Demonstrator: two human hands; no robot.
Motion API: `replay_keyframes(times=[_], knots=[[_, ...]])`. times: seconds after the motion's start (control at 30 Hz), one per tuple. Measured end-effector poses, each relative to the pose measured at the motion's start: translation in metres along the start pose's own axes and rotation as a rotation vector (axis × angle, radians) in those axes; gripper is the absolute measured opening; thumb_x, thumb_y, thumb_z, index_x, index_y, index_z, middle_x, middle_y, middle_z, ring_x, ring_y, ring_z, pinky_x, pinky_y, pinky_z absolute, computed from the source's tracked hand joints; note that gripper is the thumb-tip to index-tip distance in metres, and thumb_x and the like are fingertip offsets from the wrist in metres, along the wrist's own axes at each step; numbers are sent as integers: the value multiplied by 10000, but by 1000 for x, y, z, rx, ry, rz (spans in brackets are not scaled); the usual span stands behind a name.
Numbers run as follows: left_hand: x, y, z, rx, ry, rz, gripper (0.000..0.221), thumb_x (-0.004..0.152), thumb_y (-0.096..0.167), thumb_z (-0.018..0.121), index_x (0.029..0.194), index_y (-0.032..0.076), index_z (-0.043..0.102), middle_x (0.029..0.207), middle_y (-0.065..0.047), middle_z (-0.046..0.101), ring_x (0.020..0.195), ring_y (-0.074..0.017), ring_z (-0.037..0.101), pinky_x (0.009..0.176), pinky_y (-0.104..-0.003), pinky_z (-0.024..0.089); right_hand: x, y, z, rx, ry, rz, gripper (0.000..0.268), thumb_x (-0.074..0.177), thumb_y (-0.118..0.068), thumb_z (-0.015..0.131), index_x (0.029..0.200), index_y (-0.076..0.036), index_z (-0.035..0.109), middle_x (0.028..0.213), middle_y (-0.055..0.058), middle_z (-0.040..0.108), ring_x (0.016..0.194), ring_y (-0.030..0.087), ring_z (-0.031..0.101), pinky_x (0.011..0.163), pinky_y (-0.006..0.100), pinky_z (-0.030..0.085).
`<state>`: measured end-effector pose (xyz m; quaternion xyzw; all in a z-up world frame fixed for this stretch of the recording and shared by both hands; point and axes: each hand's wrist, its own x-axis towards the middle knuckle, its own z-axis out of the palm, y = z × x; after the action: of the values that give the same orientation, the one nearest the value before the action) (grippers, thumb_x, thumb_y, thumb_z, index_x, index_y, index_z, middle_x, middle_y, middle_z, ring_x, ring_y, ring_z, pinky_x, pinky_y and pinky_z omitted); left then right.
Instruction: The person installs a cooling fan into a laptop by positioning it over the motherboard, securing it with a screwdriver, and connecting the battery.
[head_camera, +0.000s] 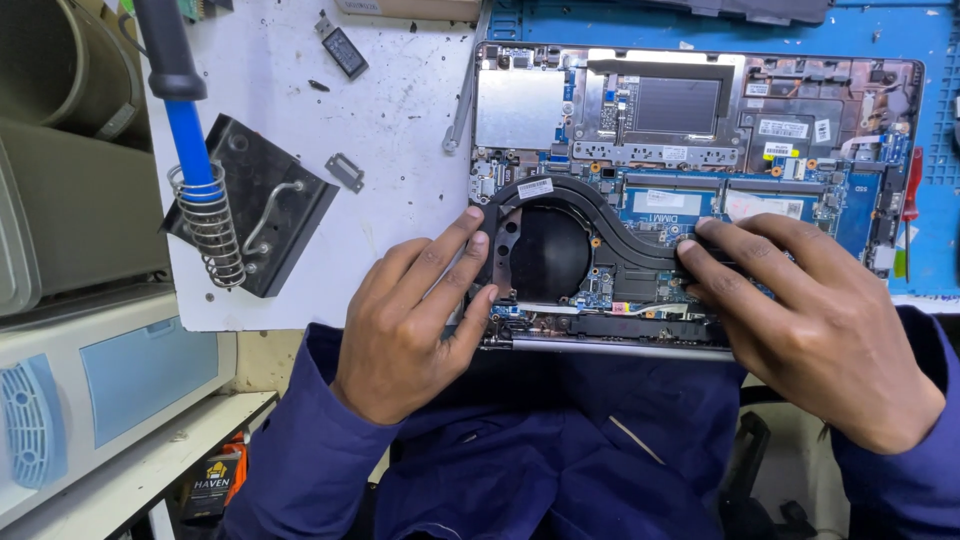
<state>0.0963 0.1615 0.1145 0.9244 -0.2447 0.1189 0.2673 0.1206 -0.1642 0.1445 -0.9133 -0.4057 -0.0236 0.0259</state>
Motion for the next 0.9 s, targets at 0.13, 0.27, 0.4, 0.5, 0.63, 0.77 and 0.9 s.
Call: replay_keyframes(times=[0.13,0.27,0.4,0.5,0.63,0.77,0.9], knots=[[0,-1,-1,6,-15,-2,271,983,82,722,1214,-59,715,1397,-193,645,987,-316,655,862,-408,566,1,-1,0,32,24,7,306,1009,-149,639,1291,-34,680,1291,170,694,1054,357,657,950,472,593],[-1,-1,-1,17,-17,-4,297,1002,125,729,1253,-33,714,1406,-158,648,975,-307,640,890,-403,555,-2,1,1,28,19,17,299,1018,-169,638,1293,-63,690,1292,148,703,1069,354,666,886,460,571],[-2,-2,-1,34,-20,-4,323,1005,143,750,1283,-18,716,1418,-133,648,967,-303,637,878,-398,565,-3,2,1,25,13,28,290,1025,-174,642,1292,-81,703,1297,136,713,1091,349,678,844,456,562],[-2,-2,-1,39,-26,6,315,1013,163,742,1274,-11,730,1409,-123,656,955,-301,632,880,-396,565,-3,2,1,24,2,31,293,1018,-168,649,1295,-85,695,1312,149,703,1079,355,677,851,460,568],[-3,-1,-1,47,-12,20,299,1009,168,758,1251,-6,747,1394,-113,667,942,-291,635,844,-389,573,-4,3,2,36,-5,34,306,1013,-154,654,1305,-70,684,1309,184,686,1068,374,663,853,480,571],[-2,0,0,94,5,5,269,992,157,763,1223,20,771,1370,-93,690,942,-276,654,801,-371,572,-1,2,2,89,18,33,286,1022,-112,639,1296,-36,676,1255,217,667,1044,399,648,862,494,561],[-1,2,0,96,20,-16,263,974,147,768,1205,21,774,1353,-102,701,929,-278,654,791,-374,571,-2,2,4,68,28,27,278,1021,-105,652,1291,-36,667,1246,219,669,1033,389,652,846,489,570]])
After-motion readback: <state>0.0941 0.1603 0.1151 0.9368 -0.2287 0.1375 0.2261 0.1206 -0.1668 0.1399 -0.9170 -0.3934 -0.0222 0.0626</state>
